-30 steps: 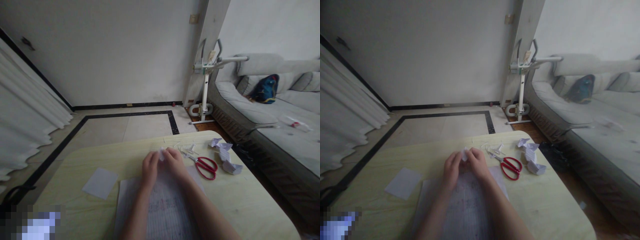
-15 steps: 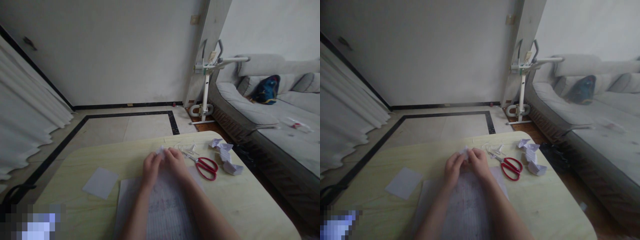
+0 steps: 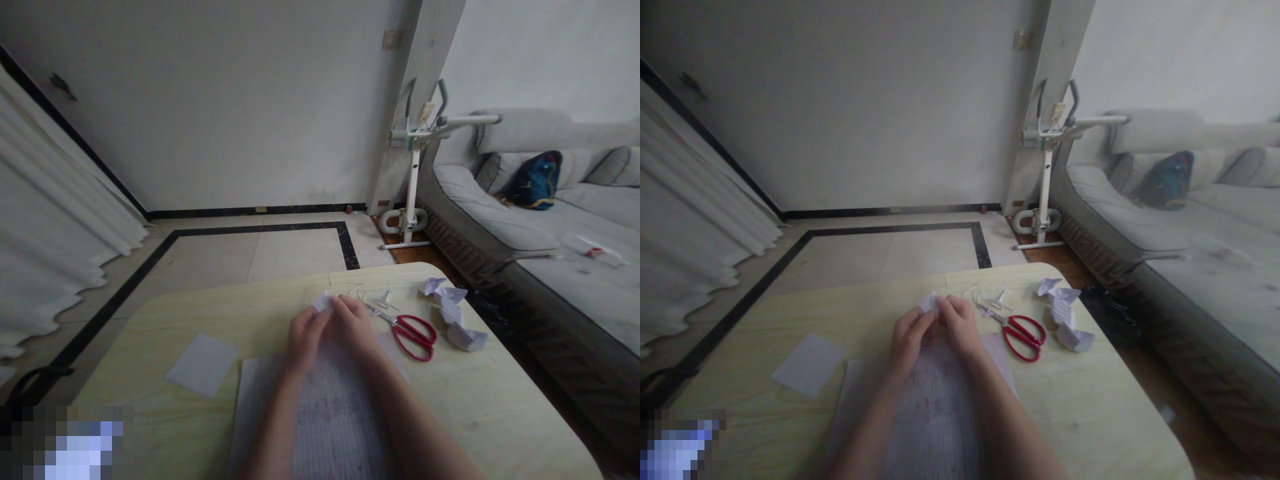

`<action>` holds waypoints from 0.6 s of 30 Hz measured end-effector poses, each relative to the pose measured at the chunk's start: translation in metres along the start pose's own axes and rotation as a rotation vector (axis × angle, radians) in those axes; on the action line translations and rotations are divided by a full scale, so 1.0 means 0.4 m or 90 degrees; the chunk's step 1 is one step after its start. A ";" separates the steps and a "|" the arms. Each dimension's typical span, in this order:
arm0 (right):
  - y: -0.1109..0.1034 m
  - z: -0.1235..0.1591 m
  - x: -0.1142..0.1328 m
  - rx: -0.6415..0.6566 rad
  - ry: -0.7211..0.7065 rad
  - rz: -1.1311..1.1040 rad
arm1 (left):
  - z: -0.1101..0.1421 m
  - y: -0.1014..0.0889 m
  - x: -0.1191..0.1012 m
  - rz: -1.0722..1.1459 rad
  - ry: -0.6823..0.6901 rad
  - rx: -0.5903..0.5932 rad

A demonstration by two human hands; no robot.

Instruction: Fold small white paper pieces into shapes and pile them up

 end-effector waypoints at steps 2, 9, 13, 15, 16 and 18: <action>0.002 0.000 -0.002 0.010 0.011 -0.001 | -0.002 -0.002 0.000 0.010 0.001 -0.006; 0.007 0.001 0.006 0.050 0.004 0.001 | -0.016 -0.024 0.001 0.016 0.042 -0.097; 0.008 -0.002 0.014 0.058 -0.036 -0.093 | -0.024 -0.027 0.032 0.111 -0.012 -0.127; 0.012 -0.002 0.012 0.089 -0.023 -0.123 | -0.027 -0.024 0.036 0.147 -0.019 -0.126; 0.015 -0.001 0.010 0.110 -0.008 -0.124 | -0.028 -0.022 0.035 0.158 -0.021 -0.124; 0.020 0.000 0.007 0.147 0.018 -0.108 | -0.028 -0.021 0.031 0.176 -0.025 -0.130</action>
Point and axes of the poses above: each hand's wrist, its own z-axis away from the middle knuckle, its own y-axis out of the palm, x = y × z, the point moved 6 cm from there along -z, towards the middle knuckle, and after that the axes turned 13 degrees about -z, right-handed, at the moved point
